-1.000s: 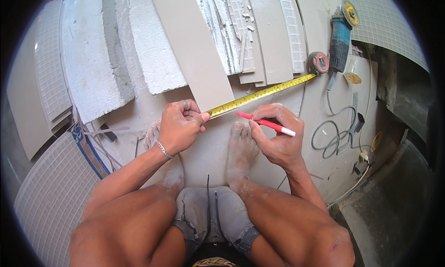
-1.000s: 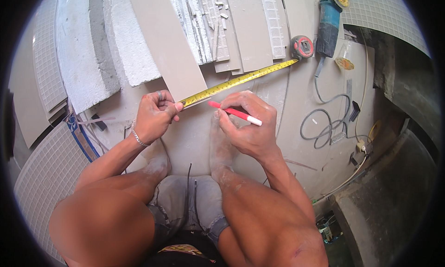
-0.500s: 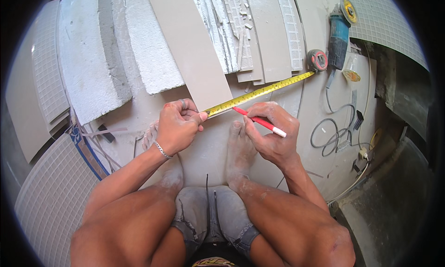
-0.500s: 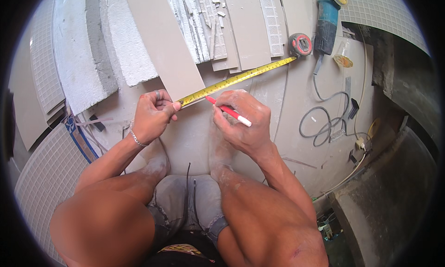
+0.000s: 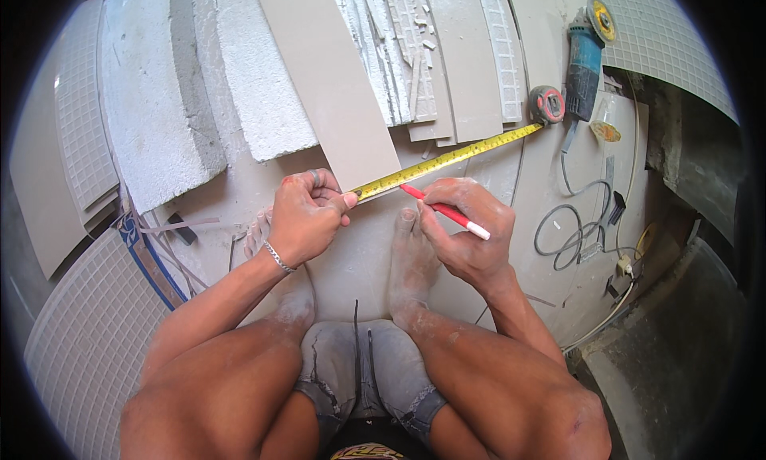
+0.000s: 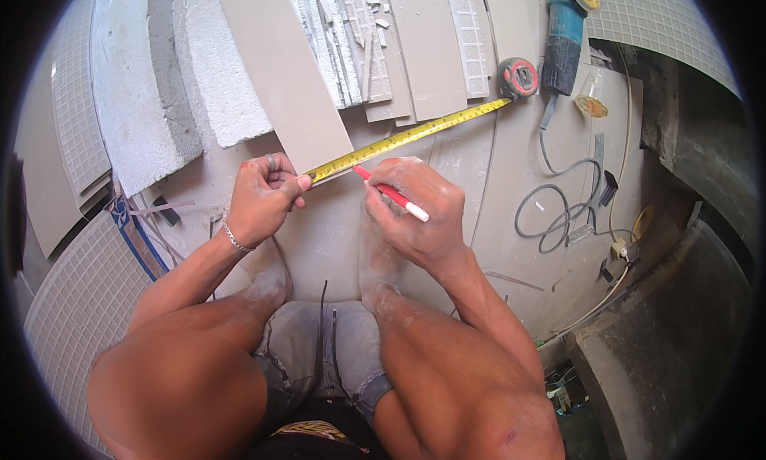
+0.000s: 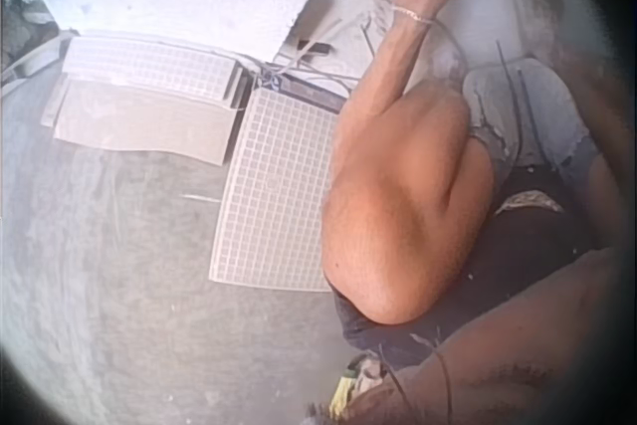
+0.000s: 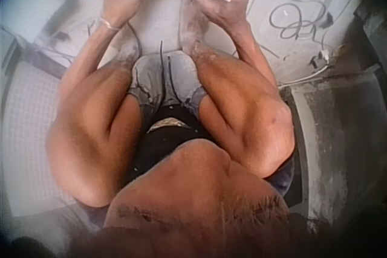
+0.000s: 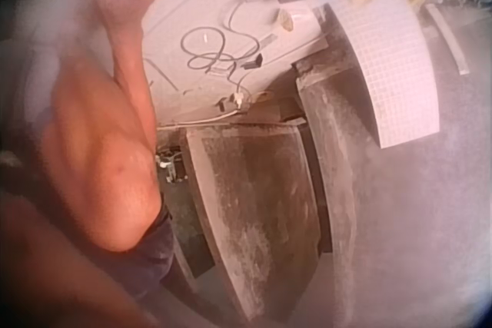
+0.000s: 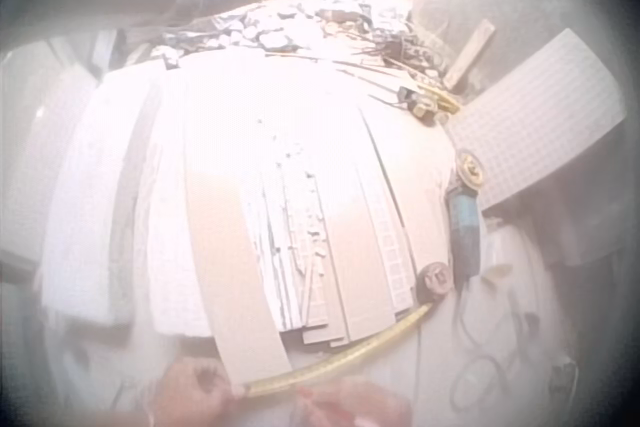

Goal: The person measures a floor area with a tape measure, then measures and marks a ceramic tile with a pencil. The person picks up a power tool at the end.

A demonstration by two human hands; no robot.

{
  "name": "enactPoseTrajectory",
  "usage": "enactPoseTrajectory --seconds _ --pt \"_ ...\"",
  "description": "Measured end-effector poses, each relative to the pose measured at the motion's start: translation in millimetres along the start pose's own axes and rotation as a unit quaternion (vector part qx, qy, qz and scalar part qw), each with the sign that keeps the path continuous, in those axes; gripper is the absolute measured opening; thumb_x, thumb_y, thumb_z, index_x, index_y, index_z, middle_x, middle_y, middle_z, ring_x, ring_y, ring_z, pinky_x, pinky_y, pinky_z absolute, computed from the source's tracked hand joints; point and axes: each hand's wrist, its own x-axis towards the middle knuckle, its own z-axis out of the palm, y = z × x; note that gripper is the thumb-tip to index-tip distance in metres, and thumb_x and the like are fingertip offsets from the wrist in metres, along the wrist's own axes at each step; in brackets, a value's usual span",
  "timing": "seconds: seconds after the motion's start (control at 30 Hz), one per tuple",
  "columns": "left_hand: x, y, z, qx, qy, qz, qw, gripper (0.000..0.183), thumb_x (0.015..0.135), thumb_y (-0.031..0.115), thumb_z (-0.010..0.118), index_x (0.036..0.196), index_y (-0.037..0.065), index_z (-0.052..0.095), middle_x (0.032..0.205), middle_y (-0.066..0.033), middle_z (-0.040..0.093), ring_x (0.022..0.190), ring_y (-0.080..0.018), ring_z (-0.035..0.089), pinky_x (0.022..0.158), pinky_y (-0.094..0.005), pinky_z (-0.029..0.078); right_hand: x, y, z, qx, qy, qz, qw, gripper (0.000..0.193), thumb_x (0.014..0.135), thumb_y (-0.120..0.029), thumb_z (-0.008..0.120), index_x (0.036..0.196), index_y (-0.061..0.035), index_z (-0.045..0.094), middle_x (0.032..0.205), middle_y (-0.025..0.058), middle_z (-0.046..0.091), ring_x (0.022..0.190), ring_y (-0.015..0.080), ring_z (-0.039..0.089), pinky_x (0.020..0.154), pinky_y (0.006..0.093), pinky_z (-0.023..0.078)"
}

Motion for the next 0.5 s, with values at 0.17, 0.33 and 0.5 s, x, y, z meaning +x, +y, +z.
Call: enactPoseTrajectory --seconds 0.17,0.33,0.5 --pt "0.3 -1.3 -0.1 -0.015 -0.002 0.0 1.0 0.012 0.091 0.003 0.076 0.085 -0.004 0.067 0.076 -0.0074 0.072 0.063 -0.0082 0.069 0.054 -0.0222 0.05 0.5 -1.9 4.0 -0.011 0.004 -0.019 1.0 0.019 0.078 0.006 0.078 0.094 -0.002 0.074 0.092 0.0132 0.075 0.085 0.0283 0.075 0.075 0.0358 0.06" --pt "1.0 -3.4 -0.4 -0.014 -0.006 0.012 1.0 0.012 0.091 0.003 0.076 0.085 -0.004 0.067 0.075 -0.0068 0.072 0.063 -0.0084 0.069 0.054 -0.0222 0.05 4.9 -12.6 -3.5 -0.021 -0.044 0.004 0.999 0.016 0.079 0.008 0.074 0.09 -0.0013 0.069 0.087 0.0131 0.072 0.076 0.0278 0.07 0.071 0.0342 0.059" --pt "0.4 -4.0 -1.9 -0.001 -0.008 0.003 1.0 0.014 0.092 0.005 0.078 0.086 -0.002 0.067 0.075 -0.0065 0.073 0.062 -0.008 0.068 0.054 -0.0222 0.051 3.3 -12.7 -28.4 0.042 -0.023 0.131 0.99 0.006 0.084 0.005 0.066 0.088 0.0004 0.064 0.083 0.0073 0.067 0.071 0.0179 0.065 0.066 0.0293 0.055"
